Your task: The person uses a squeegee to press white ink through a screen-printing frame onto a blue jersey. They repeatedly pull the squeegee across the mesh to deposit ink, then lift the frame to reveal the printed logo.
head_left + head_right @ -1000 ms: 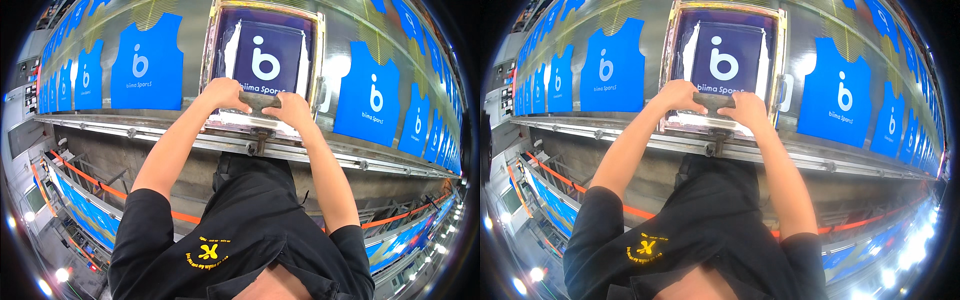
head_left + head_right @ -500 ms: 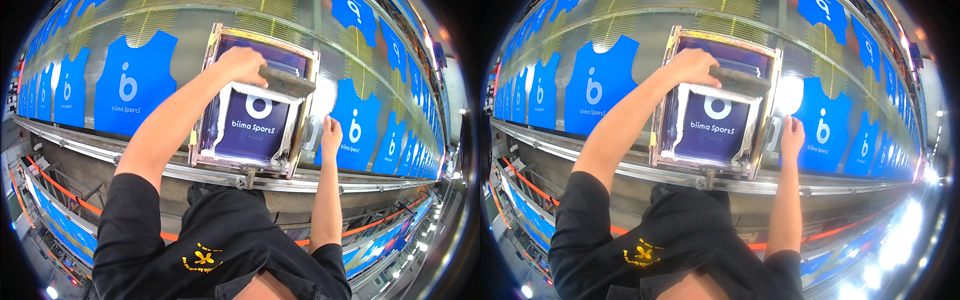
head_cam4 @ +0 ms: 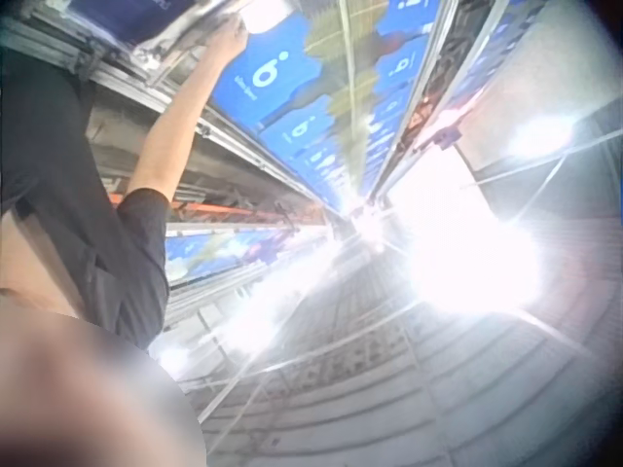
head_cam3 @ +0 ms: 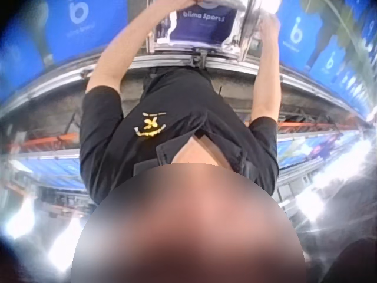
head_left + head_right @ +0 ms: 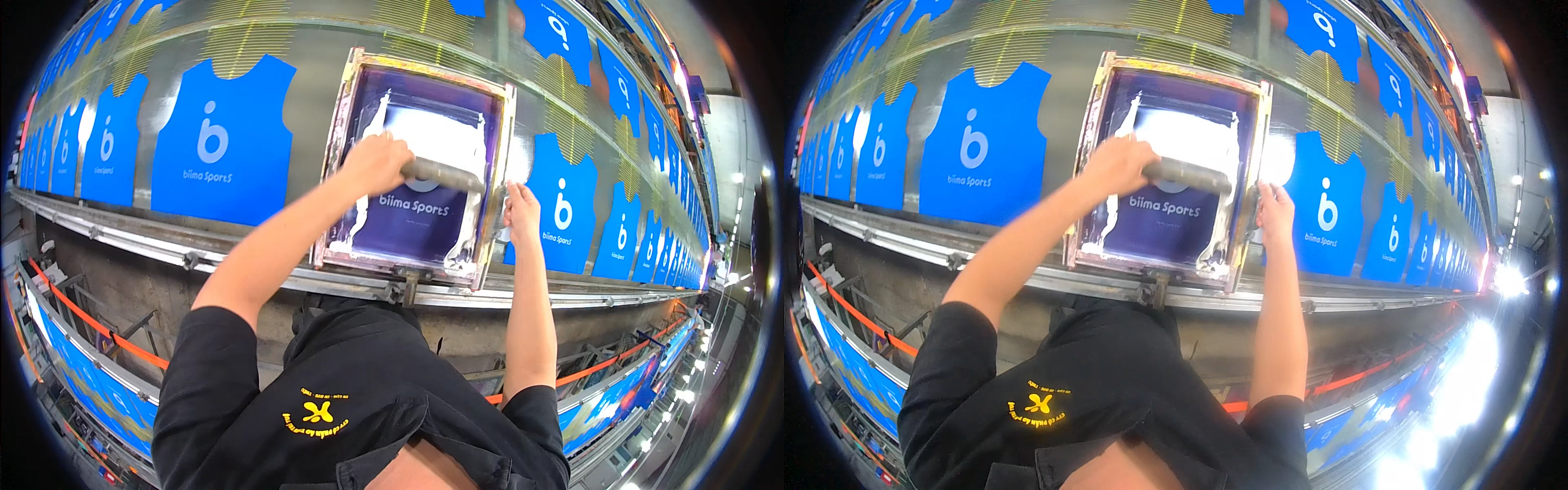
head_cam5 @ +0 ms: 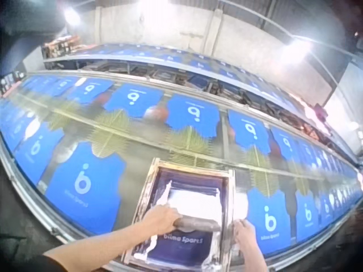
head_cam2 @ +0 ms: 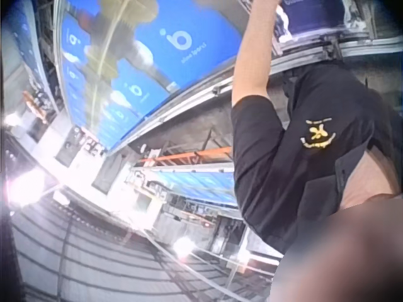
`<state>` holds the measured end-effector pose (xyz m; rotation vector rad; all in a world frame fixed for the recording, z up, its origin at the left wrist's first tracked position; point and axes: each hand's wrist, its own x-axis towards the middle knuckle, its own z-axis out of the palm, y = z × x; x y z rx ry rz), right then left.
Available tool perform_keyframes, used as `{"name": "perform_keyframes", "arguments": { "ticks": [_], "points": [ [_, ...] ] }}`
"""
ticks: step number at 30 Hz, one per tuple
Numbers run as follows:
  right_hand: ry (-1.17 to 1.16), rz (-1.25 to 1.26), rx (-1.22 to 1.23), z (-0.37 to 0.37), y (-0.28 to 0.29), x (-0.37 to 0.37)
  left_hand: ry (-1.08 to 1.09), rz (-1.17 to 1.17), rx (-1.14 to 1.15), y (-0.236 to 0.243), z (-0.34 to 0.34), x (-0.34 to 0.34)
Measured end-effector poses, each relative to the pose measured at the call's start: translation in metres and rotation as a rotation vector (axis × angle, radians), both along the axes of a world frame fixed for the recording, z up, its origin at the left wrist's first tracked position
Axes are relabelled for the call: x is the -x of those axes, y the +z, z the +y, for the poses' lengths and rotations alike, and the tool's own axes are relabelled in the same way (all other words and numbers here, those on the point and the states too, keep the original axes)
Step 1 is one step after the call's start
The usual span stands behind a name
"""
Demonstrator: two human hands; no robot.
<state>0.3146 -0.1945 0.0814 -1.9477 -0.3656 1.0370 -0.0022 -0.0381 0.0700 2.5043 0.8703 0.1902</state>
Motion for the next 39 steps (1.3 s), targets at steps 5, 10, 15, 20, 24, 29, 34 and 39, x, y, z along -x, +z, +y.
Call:
{"name": "perform_keyframes", "arguments": {
  "ticks": [5,10,15,20,24,29,34,39],
  "points": [
    [0.002,-0.031,-0.066,-0.01,-0.032,-0.023,-0.01,-0.052,-0.107,-0.023,-0.159,0.057],
    [-0.074,-0.297,-0.041,-0.027,-0.068,-0.038,0.048,-0.156,-0.025,-0.081,-0.207,0.036],
    [-0.08,-0.197,-0.082,-0.037,-0.08,-0.031,0.056,-0.187,-0.005,-0.062,-0.194,0.027],
    [-0.003,-0.309,-0.254,-0.044,-0.118,-0.031,0.078,-0.053,0.006,-0.03,-0.192,0.001],
    [-0.039,-0.281,-0.257,-0.04,-0.139,-0.042,0.067,0.031,0.001,-0.025,-0.181,-0.016],
    [-0.106,-0.117,-0.228,-0.026,-0.117,-0.045,-0.089,0.044,0.004,0.013,-0.146,-0.022],
    [-0.051,-0.263,-0.125,-0.018,-0.094,-0.038,-0.312,0.011,-0.087,0.044,-0.078,-0.051],
    [0.017,-0.33,-0.113,-0.013,-0.099,-0.038,-0.6,0.033,-0.131,0.03,-0.028,-0.109]
  ]
}}
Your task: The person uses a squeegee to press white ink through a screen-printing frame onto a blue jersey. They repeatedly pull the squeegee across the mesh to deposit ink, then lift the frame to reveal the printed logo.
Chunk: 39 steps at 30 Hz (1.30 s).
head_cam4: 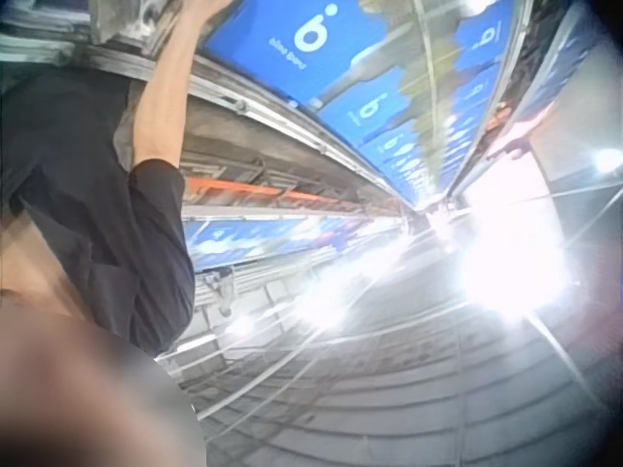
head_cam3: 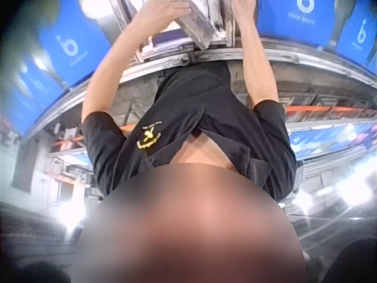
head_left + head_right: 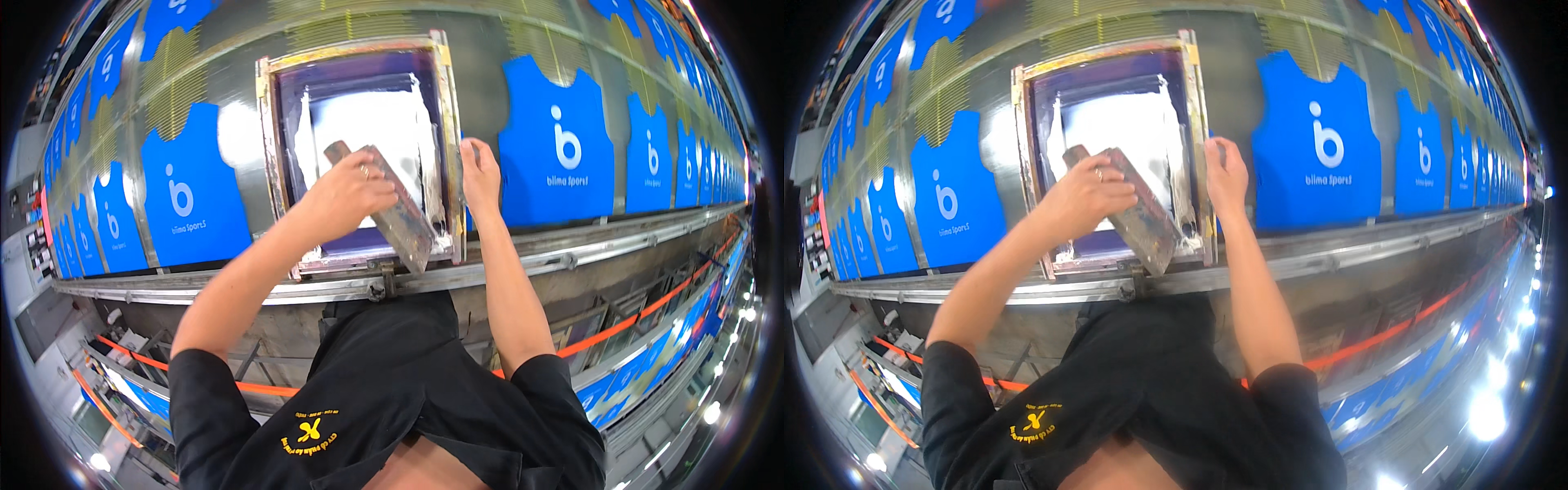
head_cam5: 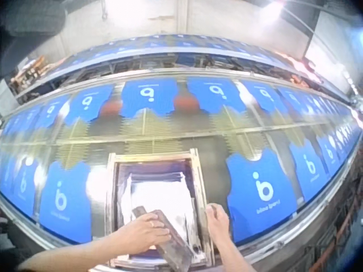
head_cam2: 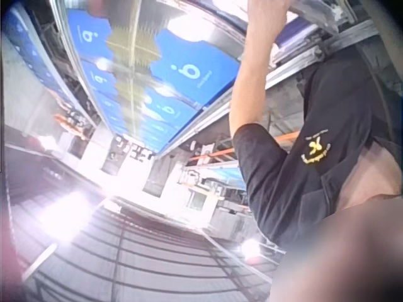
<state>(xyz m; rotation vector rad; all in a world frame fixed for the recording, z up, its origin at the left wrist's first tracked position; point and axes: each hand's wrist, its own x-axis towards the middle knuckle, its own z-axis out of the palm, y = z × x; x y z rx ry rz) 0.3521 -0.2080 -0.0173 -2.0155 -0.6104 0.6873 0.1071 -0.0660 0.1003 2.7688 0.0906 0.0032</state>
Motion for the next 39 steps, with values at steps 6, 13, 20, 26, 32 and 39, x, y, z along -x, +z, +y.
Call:
{"name": "perform_keyframes", "arguments": {
  "ticks": [6,13,20,26,32,39],
  "points": [
    [-0.019,0.074,0.105,0.003,-0.005,-0.006,-0.282,0.103,-0.034,-0.017,0.022,-0.067],
    [-0.024,-0.064,0.083,0.009,-0.006,-0.005,-0.414,0.039,-0.141,-0.039,0.02,-0.113],
    [-0.031,-0.088,0.103,0.008,-0.011,-0.002,-0.387,0.062,-0.156,-0.057,0.001,-0.113],
    [-0.008,-0.081,0.089,0.004,-0.014,0.002,-0.391,0.121,-0.196,-0.052,-0.004,-0.101],
    [0.024,-0.117,0.089,0.002,-0.008,0.006,-0.484,0.143,-0.266,-0.049,0.023,-0.049],
    [0.047,-0.086,0.083,-0.004,0.002,0.006,-0.189,0.117,-0.101,-0.022,0.035,0.064]
  ]
}}
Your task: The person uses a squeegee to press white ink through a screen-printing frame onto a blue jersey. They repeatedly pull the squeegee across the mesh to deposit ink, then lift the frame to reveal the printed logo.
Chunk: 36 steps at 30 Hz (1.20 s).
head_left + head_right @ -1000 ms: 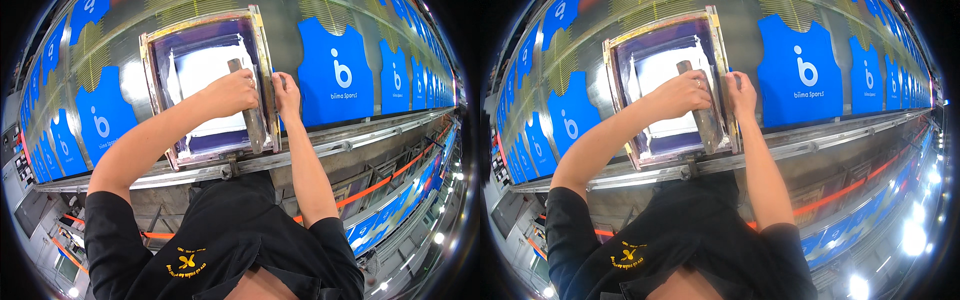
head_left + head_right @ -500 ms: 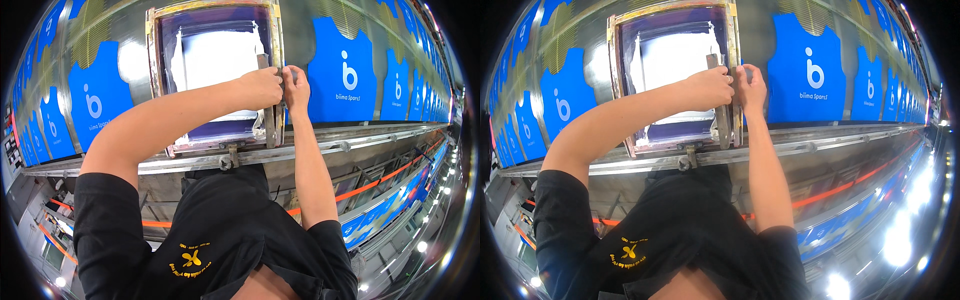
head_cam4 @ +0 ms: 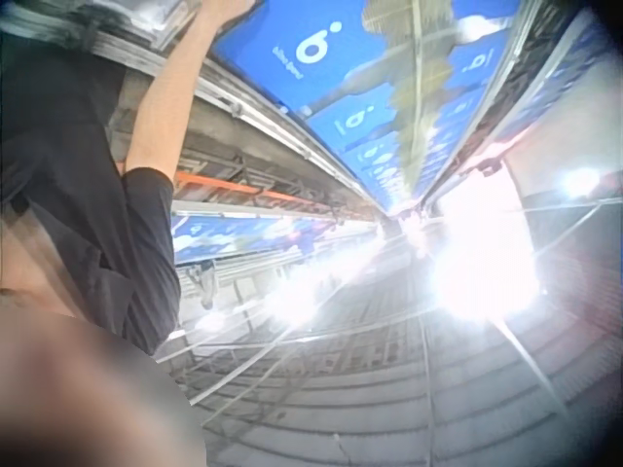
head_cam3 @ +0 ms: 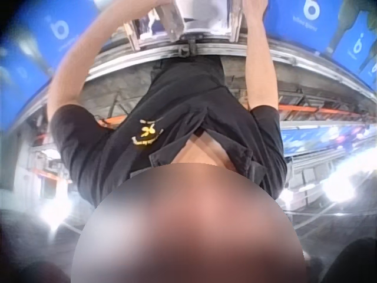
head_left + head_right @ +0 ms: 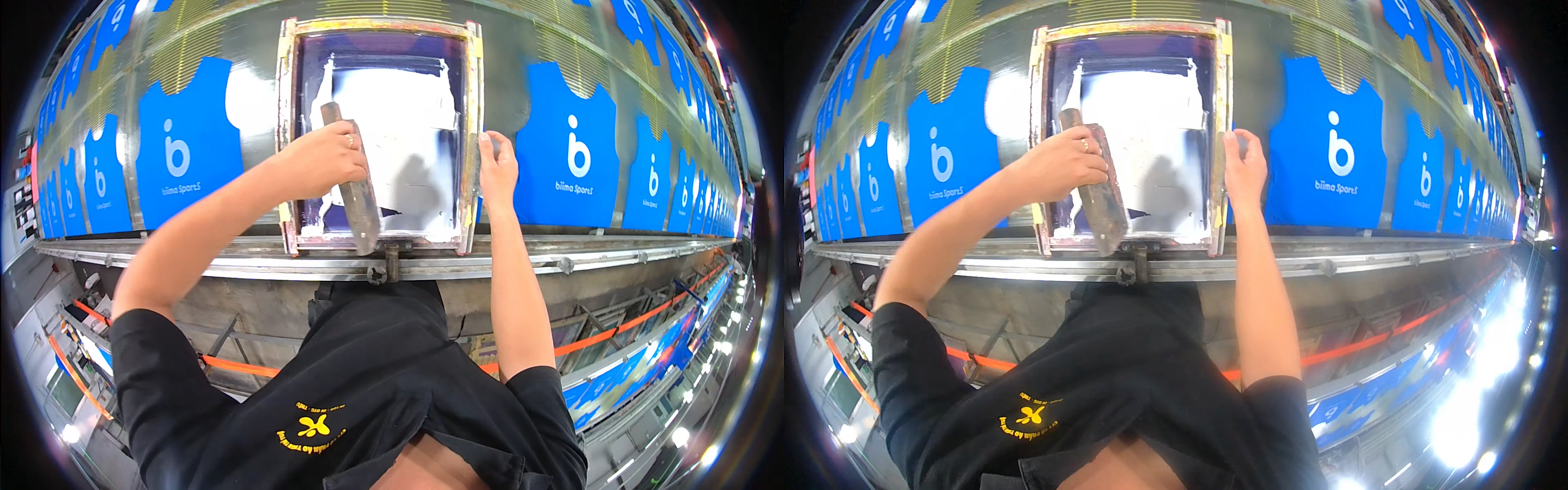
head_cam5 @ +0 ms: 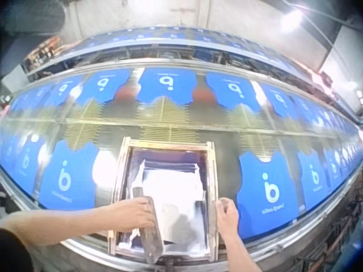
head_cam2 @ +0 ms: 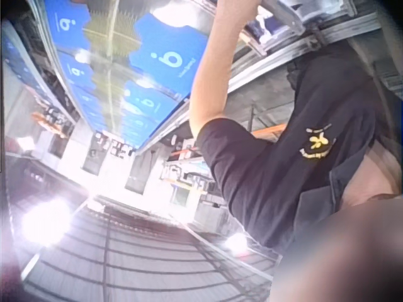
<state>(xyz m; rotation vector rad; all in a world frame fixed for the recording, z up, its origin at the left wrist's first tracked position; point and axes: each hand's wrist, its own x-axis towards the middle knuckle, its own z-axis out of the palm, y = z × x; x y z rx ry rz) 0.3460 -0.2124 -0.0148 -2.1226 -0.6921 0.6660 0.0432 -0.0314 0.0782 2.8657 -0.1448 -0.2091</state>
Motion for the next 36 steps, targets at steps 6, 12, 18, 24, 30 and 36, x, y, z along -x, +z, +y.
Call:
{"name": "perform_keyframes", "arguments": {
  "ticks": [6,12,18,24,30,36],
  "points": [
    [0.011,-0.104,-0.027,0.0,0.008,0.008,0.506,-0.023,0.1,0.006,-0.011,0.012],
    [0.012,0.01,0.094,0.006,0.022,0.01,0.707,0.016,0.012,-0.01,0.066,-0.048],
    [0.001,0.001,0.159,0.009,0.021,0.01,0.806,0.094,0.156,-0.022,0.13,-0.085],
    [0.139,-0.524,-0.074,0.062,0.04,0.007,0.835,0.251,0.088,-0.017,0.144,-0.053],
    [0.903,-0.595,-0.042,0.168,0.069,0.005,0.765,0.186,0.056,-0.001,0.118,-0.044],
    [0.871,-0.526,0.082,0.212,0.072,-0.001,0.842,0.155,0.099,-0.014,0.144,-0.056]
  ]
}}
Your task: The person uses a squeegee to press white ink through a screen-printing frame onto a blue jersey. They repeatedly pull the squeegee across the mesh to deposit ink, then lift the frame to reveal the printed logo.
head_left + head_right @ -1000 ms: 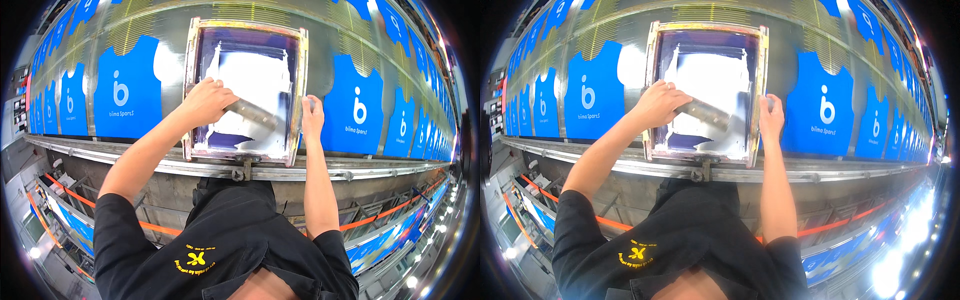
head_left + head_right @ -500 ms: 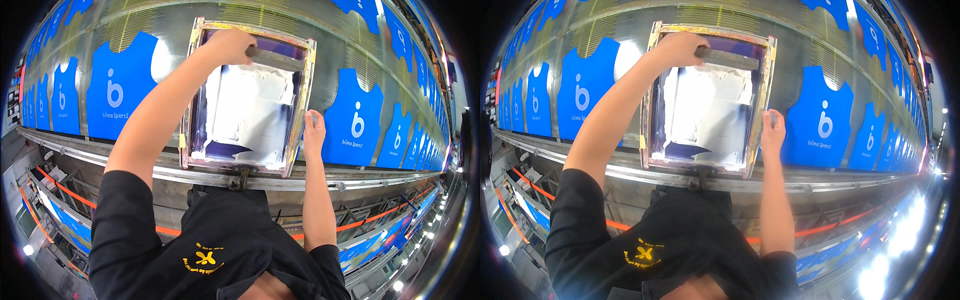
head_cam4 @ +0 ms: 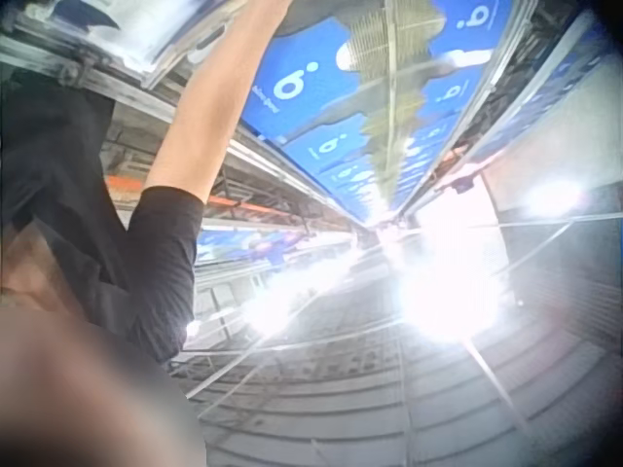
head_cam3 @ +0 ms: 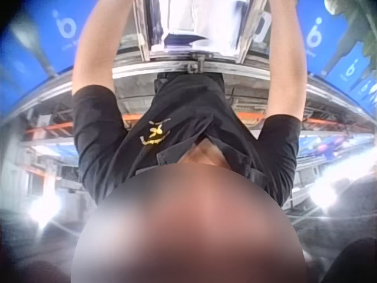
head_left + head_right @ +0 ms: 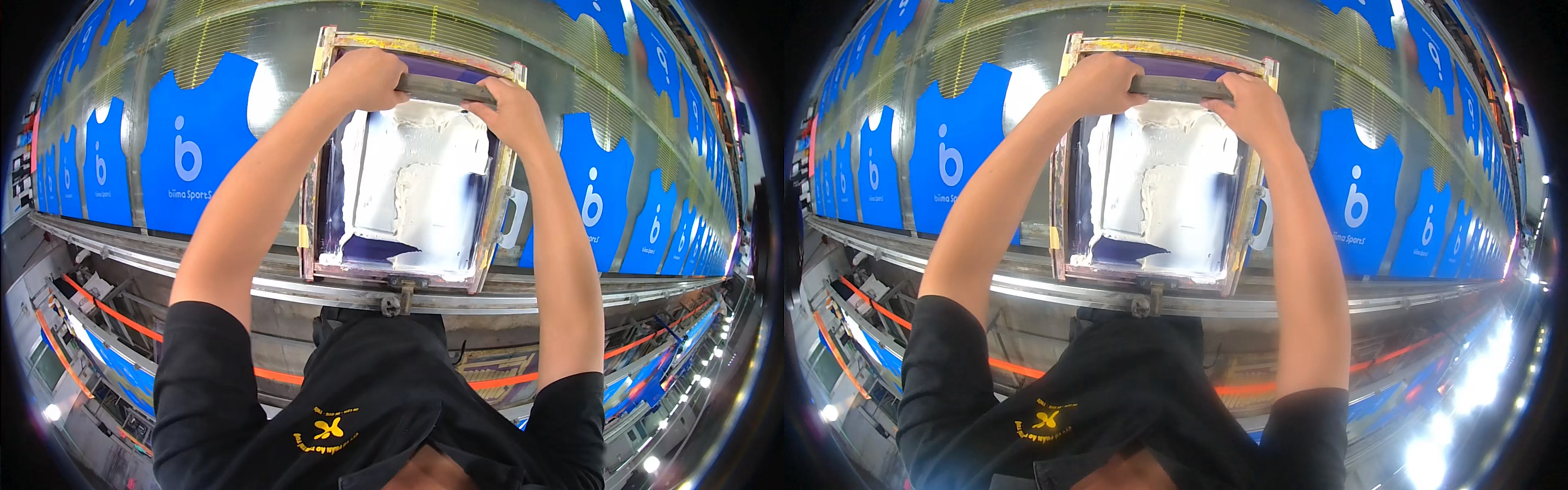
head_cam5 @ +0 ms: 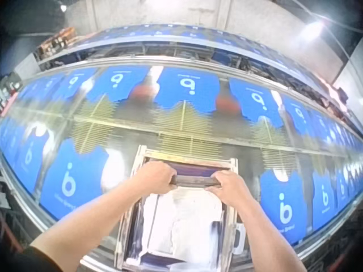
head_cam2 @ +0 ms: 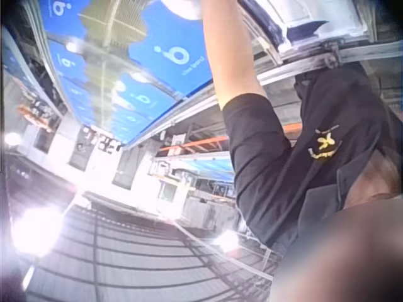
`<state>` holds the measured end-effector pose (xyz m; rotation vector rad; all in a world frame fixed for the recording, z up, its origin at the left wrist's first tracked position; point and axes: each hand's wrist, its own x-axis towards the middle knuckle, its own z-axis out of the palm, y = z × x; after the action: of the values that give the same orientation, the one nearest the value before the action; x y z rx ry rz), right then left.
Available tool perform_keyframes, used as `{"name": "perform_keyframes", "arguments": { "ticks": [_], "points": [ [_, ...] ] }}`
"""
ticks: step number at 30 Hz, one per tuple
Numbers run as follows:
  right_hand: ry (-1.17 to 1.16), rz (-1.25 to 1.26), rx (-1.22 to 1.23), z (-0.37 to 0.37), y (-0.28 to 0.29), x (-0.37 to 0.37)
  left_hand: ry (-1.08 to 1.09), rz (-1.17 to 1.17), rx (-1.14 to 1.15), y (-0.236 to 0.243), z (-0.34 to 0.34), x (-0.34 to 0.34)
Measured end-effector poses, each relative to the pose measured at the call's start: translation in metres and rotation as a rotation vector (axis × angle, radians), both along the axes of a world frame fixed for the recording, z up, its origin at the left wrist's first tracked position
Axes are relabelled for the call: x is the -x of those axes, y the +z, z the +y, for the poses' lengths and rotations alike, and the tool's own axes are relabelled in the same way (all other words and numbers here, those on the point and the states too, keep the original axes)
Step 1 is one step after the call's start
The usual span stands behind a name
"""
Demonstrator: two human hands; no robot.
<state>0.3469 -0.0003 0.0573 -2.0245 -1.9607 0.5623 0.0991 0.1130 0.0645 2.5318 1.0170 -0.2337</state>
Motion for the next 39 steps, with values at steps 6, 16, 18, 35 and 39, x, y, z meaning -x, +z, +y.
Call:
{"name": "perform_keyframes", "arguments": {
  "ticks": [6,16,18,35,39],
  "points": [
    [-0.012,-0.025,-0.06,-0.029,-0.024,0.014,0.049,-0.108,-0.124,-0.03,-0.025,0.013],
    [0.057,0.018,-0.129,-0.248,-0.012,0.094,0.079,-0.115,0.078,-0.006,-0.244,0.096],
    [0.027,0.021,-0.117,-0.276,-0.014,0.107,0.039,-0.242,0.022,-0.012,-0.269,0.112],
    [0.222,0.069,-0.17,-0.289,0.025,0.09,-0.018,-0.243,0.054,0.021,-0.277,0.125],
    [0.165,-0.003,-0.129,-0.152,0.022,0.045,0.022,0.061,0.116,0.02,-0.138,0.065]
  ]
}}
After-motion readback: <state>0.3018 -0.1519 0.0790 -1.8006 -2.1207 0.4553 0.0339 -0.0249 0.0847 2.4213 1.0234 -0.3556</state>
